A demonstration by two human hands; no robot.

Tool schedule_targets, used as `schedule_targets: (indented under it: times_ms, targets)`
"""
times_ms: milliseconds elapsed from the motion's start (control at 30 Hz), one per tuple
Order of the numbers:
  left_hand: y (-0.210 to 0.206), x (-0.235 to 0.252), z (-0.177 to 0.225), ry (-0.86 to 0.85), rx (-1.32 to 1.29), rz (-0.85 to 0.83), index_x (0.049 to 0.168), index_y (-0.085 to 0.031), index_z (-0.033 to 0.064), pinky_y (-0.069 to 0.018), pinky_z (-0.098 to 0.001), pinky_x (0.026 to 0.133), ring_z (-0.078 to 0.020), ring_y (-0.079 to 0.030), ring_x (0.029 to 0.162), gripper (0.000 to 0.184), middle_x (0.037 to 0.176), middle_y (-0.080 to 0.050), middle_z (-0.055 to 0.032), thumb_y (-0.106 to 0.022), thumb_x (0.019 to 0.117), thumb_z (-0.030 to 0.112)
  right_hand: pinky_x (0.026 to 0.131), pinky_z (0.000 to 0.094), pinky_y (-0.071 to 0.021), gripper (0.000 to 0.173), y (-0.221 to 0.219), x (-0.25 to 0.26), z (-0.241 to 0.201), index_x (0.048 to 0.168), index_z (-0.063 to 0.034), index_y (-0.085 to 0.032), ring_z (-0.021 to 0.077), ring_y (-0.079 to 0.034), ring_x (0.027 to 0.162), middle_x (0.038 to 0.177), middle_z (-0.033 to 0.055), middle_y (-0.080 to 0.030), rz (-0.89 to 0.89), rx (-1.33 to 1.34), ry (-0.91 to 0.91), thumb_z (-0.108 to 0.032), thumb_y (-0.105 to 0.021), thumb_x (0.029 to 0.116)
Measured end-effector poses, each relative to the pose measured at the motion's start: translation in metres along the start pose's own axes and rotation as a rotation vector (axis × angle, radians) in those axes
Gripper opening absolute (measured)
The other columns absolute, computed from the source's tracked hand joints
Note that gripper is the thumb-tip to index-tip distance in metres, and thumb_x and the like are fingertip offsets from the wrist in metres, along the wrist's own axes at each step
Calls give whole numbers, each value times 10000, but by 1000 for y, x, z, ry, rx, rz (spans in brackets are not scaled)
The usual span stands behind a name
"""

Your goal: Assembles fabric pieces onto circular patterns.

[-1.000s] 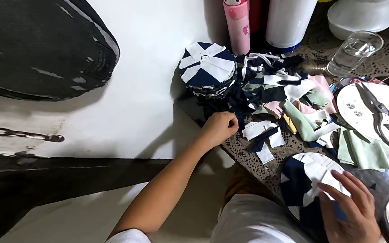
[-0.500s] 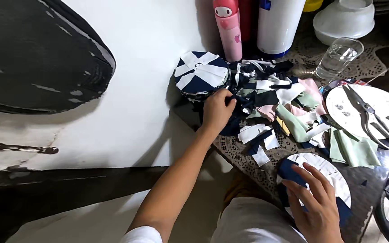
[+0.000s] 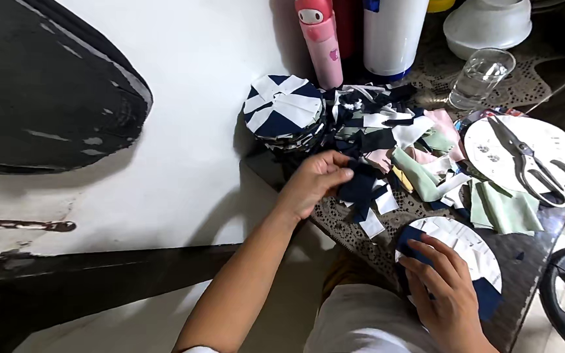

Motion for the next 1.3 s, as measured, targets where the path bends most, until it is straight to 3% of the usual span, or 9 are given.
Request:
schedule_targets:
  times_ms: [133,200,267,367,467,533,1033,1167,1300]
  targets:
    - [-25,-1,-31,26,501,-75,1100,-674,30,-538,-283,726,-82,-631,752,154,877,-684,-39,-681,974,118,897,388,-485,226,-1,6,-1,985,-162,-747,235,-649,1079,1031,42,-737,-9,-75,-48,-205,-526,1005]
    - [-28,-5,-40,27,557,-26,1112,-690,22,-555,-304,768,-106,-657,807,174,947,-698,-75,-682,977,131,765,396,-511,226,-4,16,-3,962,-137,-766,256,-679,945,954,60,-740,-30,-114,-61,-182,-545,974]
    - [-27,-10,-45,9,450,20,1109,-682,23,-575,-287,791,-93,-682,846,176,991,-707,-75,-698,959,114,710,381,-542,209,-11,32,-7,952,-104,-766,254,-691,855,889,72,-732,-60,-90,-75,-156,-564,964]
    - [-26,-20,-51,34,207,40,1134,-665,26,-564,-232,784,-66,-670,865,211,1007,-689,-48,-694,926,50,684,366,-588,176,-31,58,-16,965,-44,-762,235,-710,770,836,103,-717,-109,44,-167,-118,-602,954]
    - [-31,-28,-54,88,43,51,1128,-649,11,-562,-222,772,-71,-664,854,215,967,-683,-38,-670,915,-15,768,445,-595,209,-49,72,-17,1063,4,-743,284,-737,860,949,160,-743,-233,176,-358,-136,-618,972]
    - [-34,-29,-58,92,-1,72,1110,-644,12,-560,-217,763,-67,-667,838,202,940,-688,-26,-668,914,-30,790,434,-590,220,-54,75,-15,1071,13,-733,272,-735,876,963,161,-744,-268,205,-432,-156,-633,971]
    - [-42,-32,-66,55,-32,85,1100,-623,37,-564,-213,728,-54,-662,770,237,853,-681,-1,-673,894,-68,674,243,-550,112,-53,77,-3,958,-39,-759,72,-675,705,800,63,-726,-226,283,-534,-105,-670,937]
    - [-40,-32,-62,33,-34,91,1107,-629,40,-558,-215,741,-50,-653,788,237,876,-676,1,-671,897,-59,679,172,-553,92,-49,77,2,961,-32,-752,-5,-663,698,807,24,-728,-185,454,-620,-84,-678,942]
    - [-30,-28,-55,-7,18,115,1118,-633,51,-563,-221,721,-49,-652,771,243,885,-681,2,-673,900,-49,647,193,-581,68,-44,77,11,924,-30,-744,31,-685,665,761,9,-727,-148,703,-770,-38,-679,944]
Point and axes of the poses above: each hand's wrist, its own x-axis towards the middle knuckle, its own y-axis out of the back of the hand, z = x × y, the point moved 3 cm from there along x, towards the middle knuckle
